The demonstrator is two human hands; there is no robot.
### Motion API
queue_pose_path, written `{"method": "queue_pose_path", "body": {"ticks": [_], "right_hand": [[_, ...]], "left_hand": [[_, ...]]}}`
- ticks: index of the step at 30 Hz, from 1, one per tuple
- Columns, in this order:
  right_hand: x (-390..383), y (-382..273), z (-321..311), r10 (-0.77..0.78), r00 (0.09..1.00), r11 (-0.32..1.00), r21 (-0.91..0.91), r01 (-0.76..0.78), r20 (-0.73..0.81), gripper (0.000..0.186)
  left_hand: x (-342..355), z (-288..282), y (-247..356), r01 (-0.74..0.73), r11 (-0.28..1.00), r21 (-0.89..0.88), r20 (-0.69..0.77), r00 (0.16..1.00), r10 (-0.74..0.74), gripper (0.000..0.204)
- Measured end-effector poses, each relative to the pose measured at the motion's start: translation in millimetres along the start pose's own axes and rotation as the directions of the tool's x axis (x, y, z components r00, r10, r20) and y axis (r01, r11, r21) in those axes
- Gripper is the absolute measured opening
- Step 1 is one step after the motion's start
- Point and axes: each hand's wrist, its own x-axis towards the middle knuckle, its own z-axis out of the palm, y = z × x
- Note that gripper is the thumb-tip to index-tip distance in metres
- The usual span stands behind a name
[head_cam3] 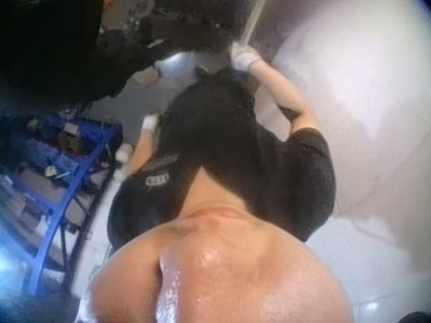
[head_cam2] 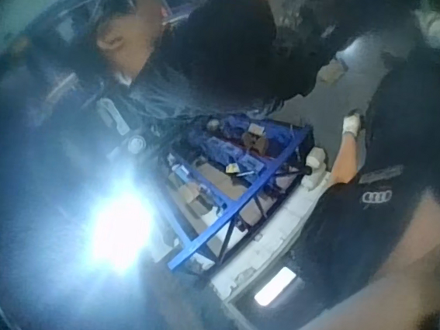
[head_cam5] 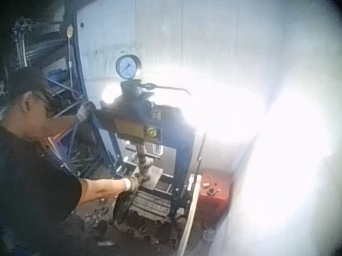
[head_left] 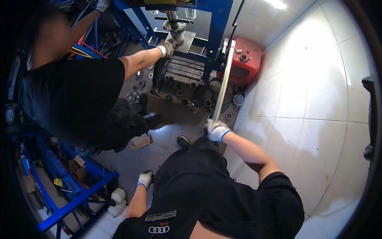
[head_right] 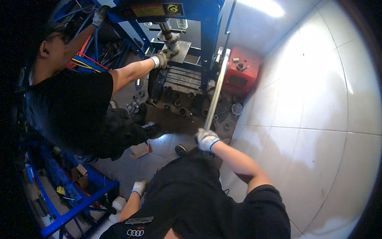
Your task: The person operates a hydraulic press by repeatedly pulling a long metal lever to apply pressure to a metal part held by a coworker. The coworker positions and adjusts the part while the person cycles the press lever.
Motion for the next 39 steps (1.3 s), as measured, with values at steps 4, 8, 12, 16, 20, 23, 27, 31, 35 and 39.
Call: {"method": "queue_pose_path", "body": {"ticks": [4,8,12,16,20,23,27,31,35,39], "right_hand": [[-80,6,-166,-0.360,0.899,0.823,0.369,0.432,-0.249,0.033],[-121,26,-219,-0.163,0.897,0.419,0.795,0.440,-0.410,0.036],[-69,17,-130,-0.382,0.858,0.725,0.464,0.509,-0.344,0.032],[10,-15,11,0.178,0.984,0.903,0.401,-0.153,-0.025,0.022],[48,-10,78,0.395,0.917,0.915,0.121,-0.386,-0.063,0.023],[20,5,30,0.002,1.000,1.000,-0.019,-0.001,0.011,0.023],[-71,17,-148,-0.324,0.943,0.901,0.279,0.333,-0.078,0.026],[-131,30,-262,-0.266,0.915,0.700,0.592,0.399,-0.302,0.019],[-76,14,-158,-0.448,0.852,0.774,0.360,0.521,-0.269,0.031],[18,-10,31,0.152,0.988,0.951,0.270,-0.152,0.021,0.034]], "left_hand": [[35,3,-45,-0.264,0.935,0.237,0.105,0.964,0.245,0.029],[55,9,-76,-0.302,0.826,0.477,0.128,0.953,0.275,0.037],[26,10,-61,-0.214,0.868,0.448,0.130,0.976,0.174,0.038],[-12,6,-21,0.024,0.895,0.445,0.079,0.995,-0.066,0.041],[-16,1,15,-0.069,0.860,0.506,0.131,0.991,0.002,0.036],[-6,-3,29,0.165,0.986,0.022,0.050,0.985,-0.165,0.031],[6,-6,24,0.263,0.957,-0.120,-0.012,0.964,-0.267,0.026],[19,-1,-6,0.000,0.989,0.145,0.088,0.996,-0.013,0.025],[23,6,-31,-0.203,0.801,0.563,0.138,0.979,0.151,0.031],[13,7,-27,-0.126,0.864,0.487,0.234,0.972,0.010,0.031]]}}
